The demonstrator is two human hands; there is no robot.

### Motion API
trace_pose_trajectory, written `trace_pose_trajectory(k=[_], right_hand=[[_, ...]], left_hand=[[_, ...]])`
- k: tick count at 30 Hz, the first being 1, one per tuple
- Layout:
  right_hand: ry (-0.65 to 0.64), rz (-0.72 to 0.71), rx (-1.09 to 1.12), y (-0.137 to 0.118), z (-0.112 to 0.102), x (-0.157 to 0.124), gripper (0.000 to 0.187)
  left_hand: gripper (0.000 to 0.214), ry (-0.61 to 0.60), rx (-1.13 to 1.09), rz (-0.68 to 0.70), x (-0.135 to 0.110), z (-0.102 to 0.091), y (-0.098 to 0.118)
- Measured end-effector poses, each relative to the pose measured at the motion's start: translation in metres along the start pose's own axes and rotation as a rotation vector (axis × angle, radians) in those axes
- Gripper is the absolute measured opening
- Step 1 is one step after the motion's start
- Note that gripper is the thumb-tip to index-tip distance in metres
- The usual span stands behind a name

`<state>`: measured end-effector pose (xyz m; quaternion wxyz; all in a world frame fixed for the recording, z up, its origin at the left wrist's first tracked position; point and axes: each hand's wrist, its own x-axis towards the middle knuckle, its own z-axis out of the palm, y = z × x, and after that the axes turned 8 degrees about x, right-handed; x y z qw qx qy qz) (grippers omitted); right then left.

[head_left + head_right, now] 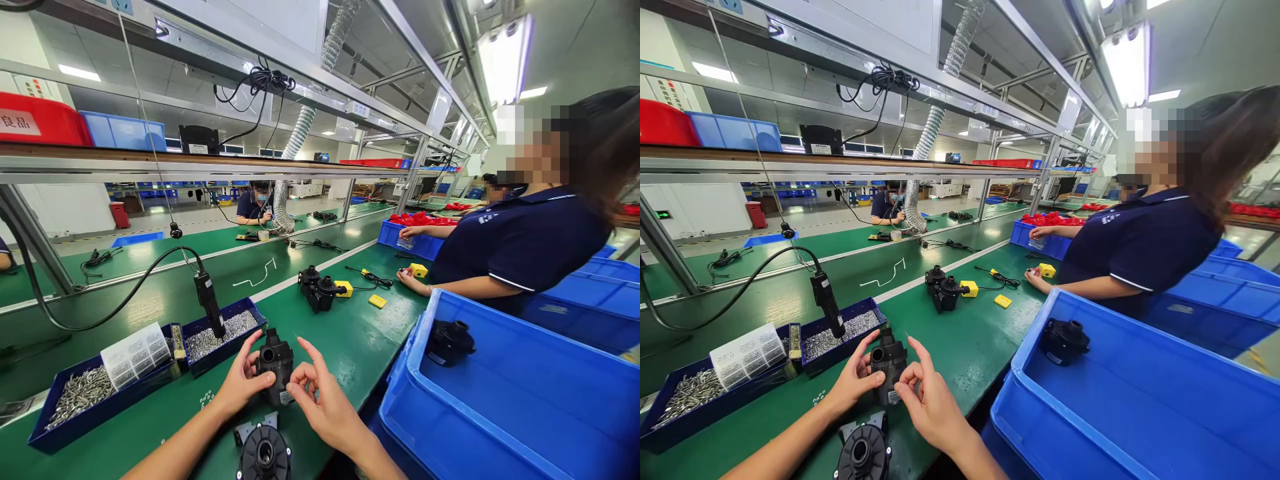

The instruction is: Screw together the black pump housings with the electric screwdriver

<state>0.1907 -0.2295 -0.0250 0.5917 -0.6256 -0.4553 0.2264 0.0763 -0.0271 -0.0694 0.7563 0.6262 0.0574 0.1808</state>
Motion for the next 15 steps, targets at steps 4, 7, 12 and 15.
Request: trace_pose_trajectory(k=[4,7,12,15], right_hand=[[0.007,0.002,-0.014,0.0026,0.0036,0.0011,0.076],[0.027,0.003,-0.024,0.0042,0.0054,0.0011,0.076],[0.041,-0.039,-0.072,0.0027,0.0071,0.001,0.076],[0.053,-0.076,-0.108,0.0003,0.0081,0.0002,0.075]], left_hand=[[0.123,0.005,0.003,-0.005,0.0001,0.0009,0.003],[0.124,0.005,0.005,-0.005,0.0003,0.0007,0.0028],[0.126,0.004,0.006,-0.012,0.0006,-0.0013,-0.0001],[0.124,0.005,0.003,-0.006,0.001,-0.0021,-0.0012]])
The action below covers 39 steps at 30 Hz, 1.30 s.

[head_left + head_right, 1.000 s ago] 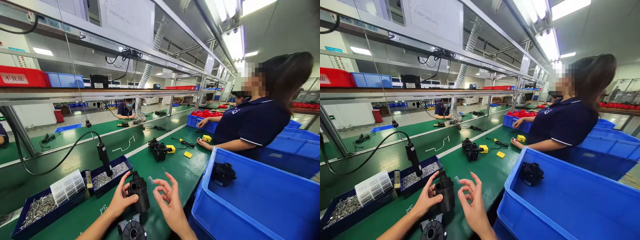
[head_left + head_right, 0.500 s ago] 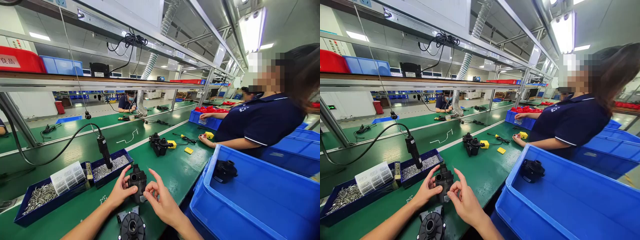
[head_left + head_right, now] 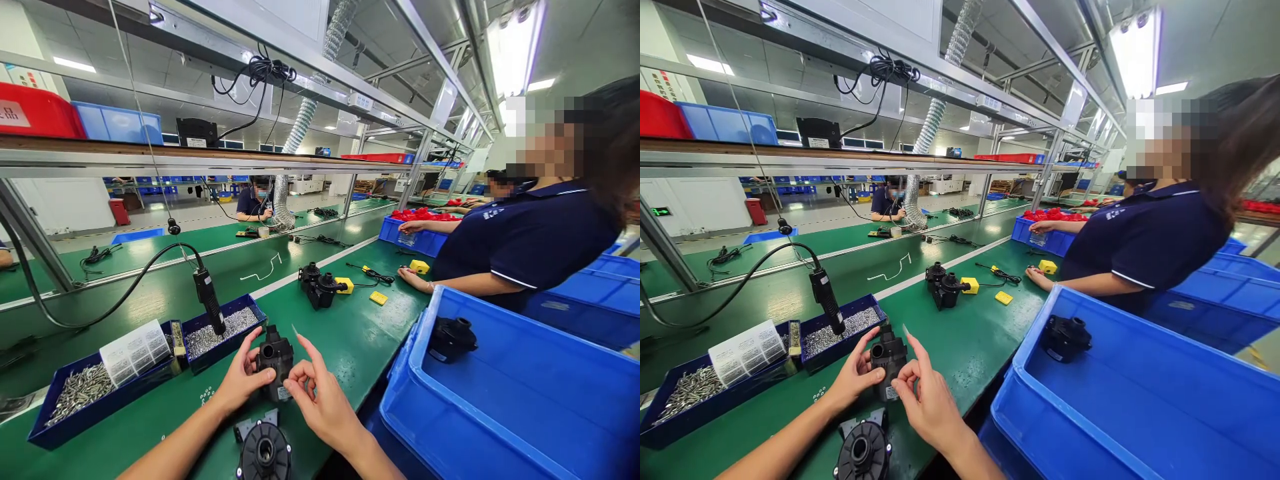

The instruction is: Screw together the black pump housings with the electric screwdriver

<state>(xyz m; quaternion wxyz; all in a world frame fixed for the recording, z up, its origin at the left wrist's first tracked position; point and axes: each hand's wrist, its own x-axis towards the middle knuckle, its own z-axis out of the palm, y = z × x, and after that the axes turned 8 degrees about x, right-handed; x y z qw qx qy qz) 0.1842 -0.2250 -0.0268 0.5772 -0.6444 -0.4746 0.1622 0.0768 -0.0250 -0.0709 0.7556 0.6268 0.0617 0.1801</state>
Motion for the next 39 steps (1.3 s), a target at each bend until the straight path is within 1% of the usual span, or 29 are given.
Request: trace_pose_trajectory(k=[5,11,14,15,16,18,19,21,23,26,28,31,33,34,35,36,37,38,39], right_hand=[[0.014,-0.069,-0.091,0.001,0.001,-0.002,0.073],[0.01,-0.349,-0.392,0.009,0.001,-0.007,0.073],[0.057,-0.435,-0.482,0.013,0.0,-0.01,0.069],[0.095,-0.427,-0.493,0.015,-0.001,-0.011,0.068],[0.138,-0.387,-0.489,0.016,-0.002,-0.013,0.068],[0.189,-0.219,-0.425,0.017,-0.005,-0.014,0.077],[0.182,-0.114,-0.377,0.016,-0.005,-0.014,0.083],[0.124,0.059,-0.3,0.013,-0.004,-0.011,0.097],[0.077,0.145,-0.291,0.007,0.0,-0.005,0.109],[0.034,0.198,-0.33,0.001,0.003,0.004,0.126],[-0.013,0.205,-0.309,0.002,-0.001,0.003,0.133],[-0.122,0.199,-0.185,0.008,-0.016,-0.01,0.142],[-0.241,0.213,-0.074,0.014,-0.029,-0.017,0.14],[-0.278,0.218,-0.024,0.018,-0.036,-0.017,0.137],[-0.252,0.221,0.004,0.021,-0.043,-0.012,0.131],[-0.17,0.223,0.011,0.025,-0.049,-0.002,0.125],[-0.013,0.221,-0.012,0.029,-0.055,0.012,0.118],[0.247,0.246,-0.074,0.033,-0.062,0.031,0.111],[0.409,0.269,-0.123,0.037,-0.068,0.052,0.109]], left_hand=[[0.123,-0.006,-0.001,0.003,0.0,0.0,0.001],[0.125,-0.001,0.012,0.001,-0.001,0.001,0.001],[0.128,0.007,0.005,-0.007,0.0,0.001,-0.001],[0.13,0.009,0.0,-0.01,0.0,0.001,-0.001],[0.133,0.01,-0.006,-0.012,0.0,0.001,-0.002],[0.136,0.011,-0.011,-0.009,0.0,0.001,-0.001],[0.136,0.01,-0.008,-0.004,0.0,0.002,-0.001],[0.134,0.011,0.013,0.011,-0.002,0.005,0.001],[0.128,0.024,0.073,0.024,-0.005,0.009,0.002],[0.115,0.035,0.217,0.055,-0.011,0.011,0.0],[0.107,-0.002,0.267,0.104,-0.013,0.009,-0.005],[0.093,-0.071,0.241,0.187,-0.013,0.004,-0.012],[0.085,-0.082,0.202,0.202,-0.012,0.002,-0.015],[0.081,-0.088,0.177,0.19,-0.011,0.002,-0.015],[0.079,-0.103,0.146,0.164,-0.011,0.002,-0.015],[0.079,-0.126,0.108,0.128,-0.01,0.002,-0.014],[0.079,-0.153,0.067,0.09,-0.01,0.002,-0.014],[0.079,-0.184,0.028,0.055,-0.01,0.003,-0.014],[0.08,-0.213,-0.005,0.022,-0.011,0.003,-0.014]])
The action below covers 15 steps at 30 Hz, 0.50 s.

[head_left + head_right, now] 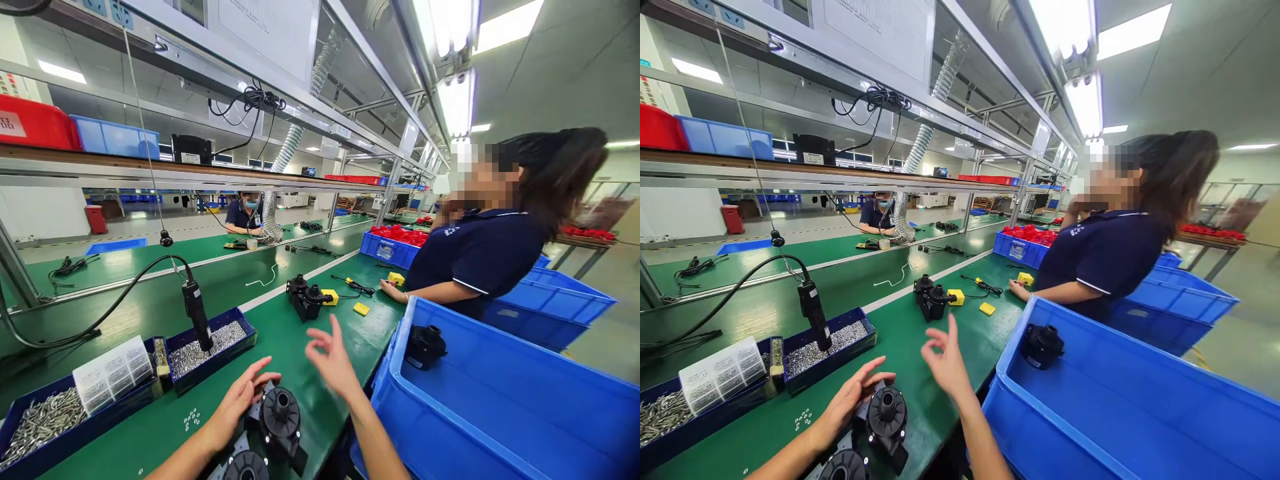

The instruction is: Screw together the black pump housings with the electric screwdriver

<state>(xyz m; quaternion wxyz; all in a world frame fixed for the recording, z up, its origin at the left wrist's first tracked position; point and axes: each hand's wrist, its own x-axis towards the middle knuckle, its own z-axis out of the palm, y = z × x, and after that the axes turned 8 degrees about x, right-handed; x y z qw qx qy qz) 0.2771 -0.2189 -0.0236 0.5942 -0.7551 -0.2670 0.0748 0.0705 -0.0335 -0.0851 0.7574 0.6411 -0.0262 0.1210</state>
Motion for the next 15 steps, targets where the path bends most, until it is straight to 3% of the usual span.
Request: trace_pose_trajectory(k=[2,4,6,8,11,15], right_hand=[[0.218,0.028,-0.061,-0.004,0.008,0.048,0.103],[0.352,0.034,-0.14,-0.01,0.017,0.091,0.092],[0.405,0.031,-0.218,-0.016,0.023,0.123,0.073],[0.401,0.03,-0.29,-0.022,0.027,0.144,0.06],[0.341,0.034,-0.376,-0.029,0.028,0.152,0.057],[0.211,0.0,-0.433,-0.037,0.031,0.119,0.087]], left_hand=[[0.082,-0.053,-0.047,-0.041,-0.001,0.001,-0.001],[0.085,-0.093,-0.063,-0.076,-0.001,0.001,-0.003],[0.086,-0.07,-0.062,-0.119,0.0,0.0,-0.004],[0.085,0.029,-0.047,-0.145,0.003,-0.002,-0.006],[0.082,0.216,0.056,-0.093,0.009,-0.008,-0.007],[0.081,0.37,0.352,0.037,0.015,-0.014,-0.011]])
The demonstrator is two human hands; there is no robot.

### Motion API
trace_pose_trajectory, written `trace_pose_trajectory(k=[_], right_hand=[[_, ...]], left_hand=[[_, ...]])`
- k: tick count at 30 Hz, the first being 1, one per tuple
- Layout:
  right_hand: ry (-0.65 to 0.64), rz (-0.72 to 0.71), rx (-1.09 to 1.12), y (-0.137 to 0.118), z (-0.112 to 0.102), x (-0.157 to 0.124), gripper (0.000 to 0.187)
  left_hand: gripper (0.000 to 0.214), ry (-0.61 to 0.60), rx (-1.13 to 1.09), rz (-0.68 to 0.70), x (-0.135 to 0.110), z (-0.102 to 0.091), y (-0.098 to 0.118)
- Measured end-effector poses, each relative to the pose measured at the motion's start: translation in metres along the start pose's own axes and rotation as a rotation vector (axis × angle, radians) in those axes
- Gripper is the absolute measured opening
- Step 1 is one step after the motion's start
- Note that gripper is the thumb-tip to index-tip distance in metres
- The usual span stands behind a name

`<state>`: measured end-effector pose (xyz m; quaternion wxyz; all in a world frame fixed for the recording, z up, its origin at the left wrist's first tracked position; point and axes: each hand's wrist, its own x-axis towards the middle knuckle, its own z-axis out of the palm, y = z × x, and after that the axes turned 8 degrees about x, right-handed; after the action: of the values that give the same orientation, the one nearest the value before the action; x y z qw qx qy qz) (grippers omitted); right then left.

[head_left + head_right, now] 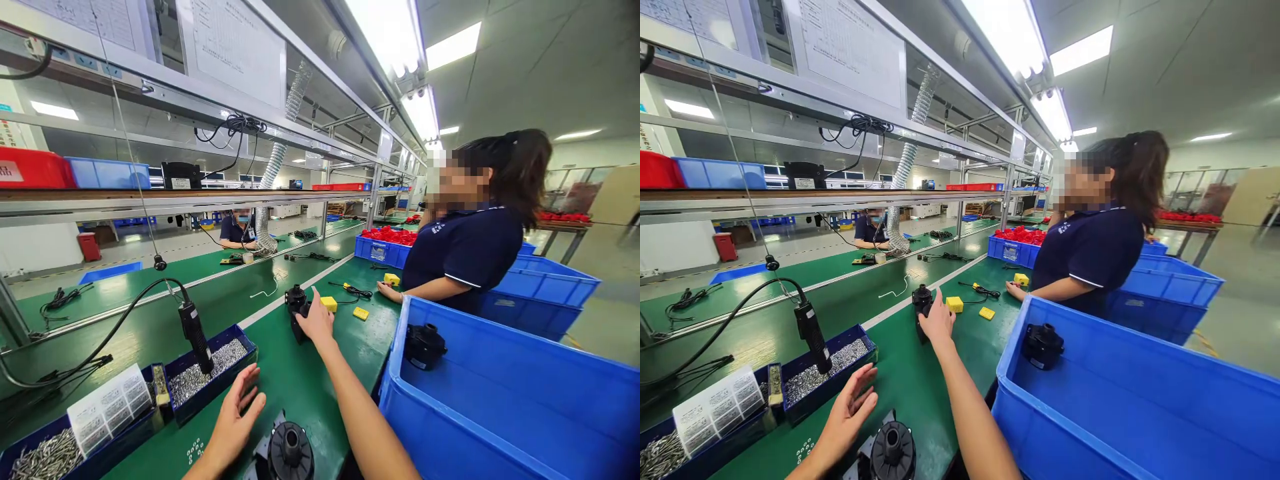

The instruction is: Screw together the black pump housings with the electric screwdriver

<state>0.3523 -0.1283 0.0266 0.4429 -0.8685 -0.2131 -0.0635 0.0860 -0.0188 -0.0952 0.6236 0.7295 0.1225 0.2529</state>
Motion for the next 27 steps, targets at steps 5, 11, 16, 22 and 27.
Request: trace_pose_trajectory(k=[5,11,16,22,27], right_hand=[[-0.225,-0.137,0.104,0.004,-0.019,-0.091,0.124],[-0.595,0.033,0.629,0.027,-0.039,-0.155,0.137],[-0.665,-0.025,0.648,-0.005,-0.044,-0.172,0.125],[-0.752,-0.098,0.661,-0.037,-0.044,-0.164,0.113],[-0.622,-0.1,0.728,-0.018,-0.031,-0.139,0.049]], left_hand=[[0.094,-0.008,0.214,0.092,-0.004,0.002,-0.002],[0.101,-0.11,0.295,0.141,-0.009,0.001,0.0],[0.106,-0.077,0.332,0.158,-0.008,0.001,0.01],[0.125,0.163,0.025,-0.061,-0.002,-0.007,0.012],[0.124,0.095,-0.264,-0.161,0.009,-0.025,0.005]])
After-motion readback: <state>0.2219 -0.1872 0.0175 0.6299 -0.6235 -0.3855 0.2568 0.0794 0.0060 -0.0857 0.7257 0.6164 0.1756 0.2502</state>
